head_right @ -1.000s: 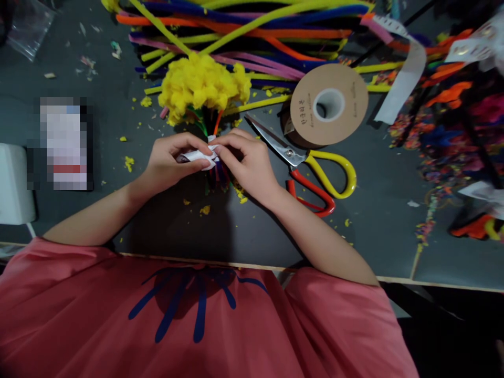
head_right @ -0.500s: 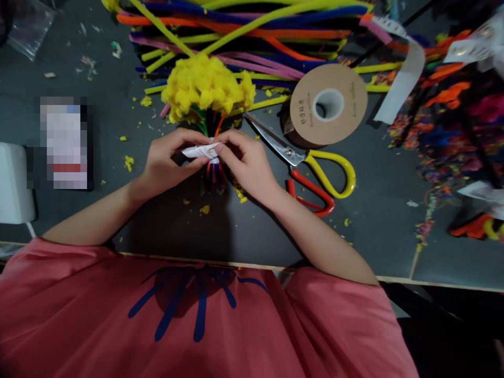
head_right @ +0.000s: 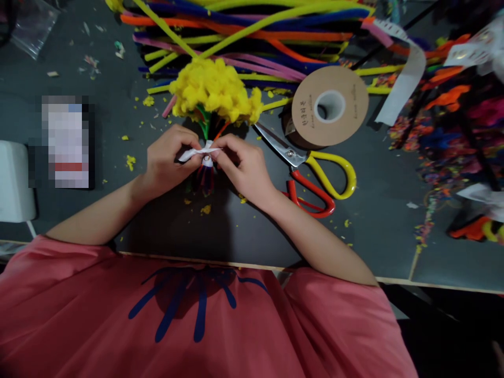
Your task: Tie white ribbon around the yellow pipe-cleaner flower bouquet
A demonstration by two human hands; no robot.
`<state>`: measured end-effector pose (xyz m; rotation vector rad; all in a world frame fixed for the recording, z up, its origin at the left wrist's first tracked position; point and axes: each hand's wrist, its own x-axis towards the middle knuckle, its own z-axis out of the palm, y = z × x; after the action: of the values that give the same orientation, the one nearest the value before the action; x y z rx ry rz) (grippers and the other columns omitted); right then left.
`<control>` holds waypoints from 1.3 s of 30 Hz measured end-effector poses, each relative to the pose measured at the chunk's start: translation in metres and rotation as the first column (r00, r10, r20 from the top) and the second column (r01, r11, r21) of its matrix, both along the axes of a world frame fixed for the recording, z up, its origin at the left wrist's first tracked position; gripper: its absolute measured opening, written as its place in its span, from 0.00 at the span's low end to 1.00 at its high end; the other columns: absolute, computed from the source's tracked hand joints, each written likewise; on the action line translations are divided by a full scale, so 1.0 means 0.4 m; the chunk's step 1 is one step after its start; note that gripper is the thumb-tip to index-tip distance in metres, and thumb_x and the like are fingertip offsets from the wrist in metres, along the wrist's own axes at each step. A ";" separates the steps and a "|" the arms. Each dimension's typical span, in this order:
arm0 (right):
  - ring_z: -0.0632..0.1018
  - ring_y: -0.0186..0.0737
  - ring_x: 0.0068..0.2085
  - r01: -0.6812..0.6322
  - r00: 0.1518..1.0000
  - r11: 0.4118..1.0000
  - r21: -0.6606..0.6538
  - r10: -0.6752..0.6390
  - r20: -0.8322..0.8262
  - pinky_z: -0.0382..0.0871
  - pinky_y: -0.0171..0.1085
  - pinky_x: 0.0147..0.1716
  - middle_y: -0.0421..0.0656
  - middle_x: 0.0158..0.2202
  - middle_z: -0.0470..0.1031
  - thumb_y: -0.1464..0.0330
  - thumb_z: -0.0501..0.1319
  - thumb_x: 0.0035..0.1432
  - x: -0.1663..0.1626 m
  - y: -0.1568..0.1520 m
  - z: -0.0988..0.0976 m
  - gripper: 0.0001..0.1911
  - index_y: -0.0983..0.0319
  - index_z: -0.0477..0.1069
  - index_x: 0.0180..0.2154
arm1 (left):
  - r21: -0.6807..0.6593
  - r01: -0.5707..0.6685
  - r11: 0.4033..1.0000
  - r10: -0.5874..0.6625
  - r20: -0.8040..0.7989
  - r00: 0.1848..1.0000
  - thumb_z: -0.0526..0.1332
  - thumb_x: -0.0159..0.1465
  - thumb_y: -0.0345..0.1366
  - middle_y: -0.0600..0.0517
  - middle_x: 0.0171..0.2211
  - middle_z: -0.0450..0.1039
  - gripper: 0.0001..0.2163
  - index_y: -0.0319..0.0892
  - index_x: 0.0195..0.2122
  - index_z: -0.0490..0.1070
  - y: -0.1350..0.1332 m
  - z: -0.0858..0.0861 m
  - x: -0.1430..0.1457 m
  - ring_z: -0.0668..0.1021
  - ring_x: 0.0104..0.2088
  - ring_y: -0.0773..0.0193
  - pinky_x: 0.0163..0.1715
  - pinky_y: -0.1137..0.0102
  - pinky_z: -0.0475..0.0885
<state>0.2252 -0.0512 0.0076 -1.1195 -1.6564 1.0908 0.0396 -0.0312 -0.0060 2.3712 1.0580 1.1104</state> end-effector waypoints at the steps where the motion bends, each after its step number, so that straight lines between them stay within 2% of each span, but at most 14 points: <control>1: 0.72 0.27 0.27 -0.019 1.000 1.000 0.003 0.019 0.011 0.64 0.30 0.27 0.37 0.27 0.73 0.61 0.58 0.63 -0.001 -0.001 0.001 0.11 0.62 0.72 0.35 | 0.034 -0.002 0.999 0.002 -0.001 1.000 0.55 0.66 0.38 0.53 0.31 0.72 0.06 0.43 0.35 0.66 -0.001 -0.002 -0.001 0.76 0.32 0.69 0.32 0.71 0.70; 5: 0.73 0.29 0.29 -0.083 0.994 0.995 0.061 0.078 0.070 0.65 0.31 0.30 0.40 0.28 0.73 0.64 0.57 0.64 -0.004 -0.002 0.001 0.10 0.63 0.71 0.34 | 0.113 -0.022 0.993 0.026 -0.040 0.999 0.51 0.69 0.40 0.54 0.31 0.69 0.08 0.44 0.35 0.63 -0.005 -0.008 0.001 0.73 0.30 0.70 0.29 0.73 0.66; 8: 0.72 0.29 0.30 -0.103 0.992 0.984 0.144 0.091 0.086 0.66 0.30 0.30 0.41 0.29 0.73 0.68 0.59 0.62 -0.005 -0.006 -0.002 0.06 0.64 0.71 0.35 | 0.115 -0.025 0.993 0.033 -0.066 0.997 0.45 0.71 0.43 0.53 0.30 0.66 0.13 0.43 0.33 0.61 -0.006 -0.009 0.003 0.71 0.30 0.70 0.27 0.73 0.63; 11: 0.72 0.29 0.30 -0.148 0.988 0.971 0.189 0.137 0.072 0.67 0.30 0.30 0.41 0.30 0.74 0.69 0.61 0.60 -0.007 -0.011 -0.001 0.04 0.63 0.71 0.36 | 0.085 -0.022 0.996 0.033 -0.124 0.992 0.45 0.72 0.45 0.52 0.29 0.64 0.16 0.43 0.32 0.61 -0.005 -0.007 0.002 0.68 0.28 0.70 0.27 0.71 0.60; 13: 0.72 0.29 0.29 -0.136 0.991 0.983 0.128 0.133 0.030 0.66 0.30 0.29 0.40 0.29 0.74 0.66 0.61 0.60 -0.010 -0.011 0.000 0.07 0.64 0.72 0.34 | 0.047 0.001 0.999 0.006 -0.154 0.988 0.46 0.71 0.45 0.53 0.29 0.63 0.16 0.42 0.31 0.62 -0.005 -0.005 0.001 0.67 0.28 0.70 0.28 0.71 0.59; 15: 0.71 0.27 0.27 -0.075 0.996 0.997 -0.003 0.075 -0.040 0.64 0.29 0.26 0.39 0.25 0.72 0.62 0.60 0.62 -0.015 -0.009 0.000 0.12 0.64 0.73 0.30 | 0.048 0.018 0.999 -0.011 -0.149 0.989 0.47 0.71 0.45 0.53 0.29 0.63 0.16 0.42 0.30 0.62 -0.005 -0.004 0.001 0.66 0.29 0.70 0.28 0.71 0.58; 17: 0.68 0.26 0.24 -0.002 0.994 0.990 -0.143 -0.014 -0.112 0.60 0.28 0.23 0.38 0.22 0.69 0.58 0.61 0.60 -0.020 -0.007 -0.003 0.16 0.64 0.72 0.28 | 0.107 0.016 0.994 -0.002 -0.132 0.991 0.48 0.71 0.44 0.53 0.29 0.63 0.15 0.42 0.30 0.62 -0.005 -0.003 0.003 0.66 0.29 0.70 0.27 0.72 0.57; 20: 0.69 0.26 0.24 0.044 0.977 0.959 -0.279 -0.099 -0.188 0.62 0.29 0.22 0.38 0.24 0.70 0.54 0.66 0.53 -0.028 -0.006 -0.006 0.19 0.64 0.72 0.30 | 0.200 -0.014 0.980 0.044 -0.142 0.989 0.49 0.71 0.43 0.52 0.27 0.64 0.14 0.42 0.30 0.62 -0.004 0.002 0.004 0.65 0.28 0.70 0.25 0.72 0.55; 23: 0.69 0.27 0.25 0.029 0.974 0.945 -0.326 -0.100 -0.203 0.63 0.29 0.23 0.38 0.25 0.71 0.54 0.68 0.49 -0.033 -0.008 -0.005 0.19 0.64 0.72 0.31 | 0.252 -0.030 0.967 0.081 -0.195 0.977 0.49 0.70 0.46 0.52 0.27 0.66 0.16 0.43 0.30 0.63 -0.003 0.007 0.001 0.67 0.27 0.70 0.24 0.72 0.55; 28: 0.69 0.26 0.25 0.009 0.978 0.950 -0.312 -0.073 -0.194 0.61 0.29 0.22 0.37 0.24 0.71 0.61 0.70 0.49 -0.034 -0.008 0.002 0.13 0.63 0.73 0.31 | 0.291 -0.061 0.955 0.141 -0.260 0.955 0.50 0.67 0.55 0.53 0.26 0.67 0.21 0.43 0.29 0.63 0.002 0.008 -0.005 0.67 0.25 0.70 0.25 0.70 0.56; 31: 0.70 0.27 0.26 0.013 0.976 0.955 -0.296 -0.076 -0.203 0.62 0.29 0.23 0.37 0.25 0.72 0.61 0.69 0.49 -0.033 -0.006 0.006 0.13 0.64 0.73 0.30 | 0.257 -0.065 0.964 0.126 -0.226 0.966 0.53 0.67 0.52 0.53 0.26 0.66 0.17 0.43 0.31 0.64 0.003 0.006 -0.007 0.68 0.25 0.70 0.24 0.70 0.56; 36: 0.72 0.29 0.28 0.060 0.979 0.970 -0.235 -0.103 -0.176 0.67 0.32 0.27 0.38 0.27 0.72 0.55 0.68 0.50 -0.024 0.000 0.006 0.18 0.63 0.71 0.29 | 0.003 0.023 1.000 -0.022 -0.104 0.994 0.55 0.66 0.45 0.52 0.30 0.70 0.10 0.44 0.36 0.65 -0.004 0.023 -0.015 0.73 0.30 0.67 0.30 0.70 0.66; 39: 0.72 0.29 0.29 0.086 0.980 0.973 -0.216 -0.122 -0.157 0.67 0.33 0.29 0.38 0.29 0.73 0.53 0.66 0.52 -0.015 0.005 -0.001 0.18 0.61 0.70 0.29 | -0.015 0.011 1.000 -0.012 -0.029 1.000 0.58 0.64 0.39 0.52 0.31 0.71 0.06 0.43 0.37 0.65 -0.007 0.033 -0.018 0.73 0.30 0.68 0.32 0.71 0.68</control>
<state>0.2193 -0.0492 0.0071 -1.1962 -1.3598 1.2761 0.0322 -0.0340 0.0071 2.3859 1.0572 1.0631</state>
